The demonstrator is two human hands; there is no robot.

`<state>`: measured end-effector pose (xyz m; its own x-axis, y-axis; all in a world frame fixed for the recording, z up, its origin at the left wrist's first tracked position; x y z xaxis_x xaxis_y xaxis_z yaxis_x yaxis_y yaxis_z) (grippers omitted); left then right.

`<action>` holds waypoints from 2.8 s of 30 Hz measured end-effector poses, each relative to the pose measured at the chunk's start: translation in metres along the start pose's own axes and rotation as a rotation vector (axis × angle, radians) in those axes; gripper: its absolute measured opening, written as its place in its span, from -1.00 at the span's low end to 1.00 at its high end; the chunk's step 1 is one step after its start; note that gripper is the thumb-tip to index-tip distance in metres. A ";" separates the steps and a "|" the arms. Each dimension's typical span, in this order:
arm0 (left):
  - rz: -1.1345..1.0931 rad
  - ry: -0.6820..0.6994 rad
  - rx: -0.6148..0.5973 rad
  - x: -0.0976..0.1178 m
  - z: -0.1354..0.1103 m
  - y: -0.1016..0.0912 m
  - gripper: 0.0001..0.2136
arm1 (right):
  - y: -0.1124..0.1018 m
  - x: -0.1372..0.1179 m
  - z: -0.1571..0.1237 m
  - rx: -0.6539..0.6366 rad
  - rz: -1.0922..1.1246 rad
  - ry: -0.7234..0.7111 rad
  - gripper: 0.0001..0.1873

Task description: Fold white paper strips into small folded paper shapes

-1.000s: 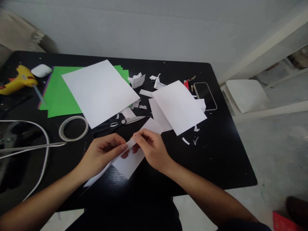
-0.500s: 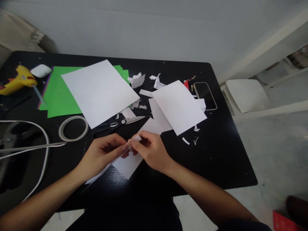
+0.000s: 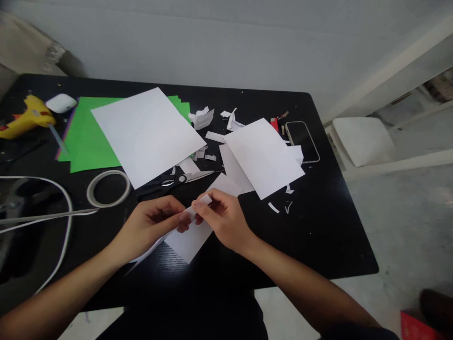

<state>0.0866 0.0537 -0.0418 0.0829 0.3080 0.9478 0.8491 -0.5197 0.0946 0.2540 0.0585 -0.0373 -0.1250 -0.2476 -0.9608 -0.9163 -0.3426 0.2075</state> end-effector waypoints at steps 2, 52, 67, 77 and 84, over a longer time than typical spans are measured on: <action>0.007 0.011 0.005 0.000 0.000 0.001 -0.85 | 0.002 0.002 0.001 -0.028 0.014 0.014 -0.74; -0.122 0.072 0.018 0.004 0.000 -0.001 -0.88 | 0.005 0.007 0.004 -0.110 0.110 0.075 -0.79; -0.164 0.104 -0.021 0.004 0.002 0.000 -0.92 | 0.006 0.010 0.003 -0.133 0.140 0.068 -0.88; -0.160 0.097 -0.044 0.002 0.001 0.000 -0.91 | 0.006 0.009 0.003 -0.115 0.120 0.055 -0.85; -0.148 0.054 -0.030 0.002 0.002 -0.001 -0.88 | 0.005 0.007 0.002 -0.094 0.118 0.058 -0.81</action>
<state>0.0872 0.0561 -0.0411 -0.0709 0.3403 0.9377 0.8337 -0.4959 0.2430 0.2476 0.0572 -0.0434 -0.2050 -0.3418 -0.9171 -0.8564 -0.3911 0.3371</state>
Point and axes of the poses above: each hand's wrist, its own z-axis towards the middle knuckle, its own y-axis out of the palm, x = y × z, the point moved 5 cm from there along z, towards the middle knuckle, and after that the axes turned 9 degrees about -x, right-handed, at the moved point
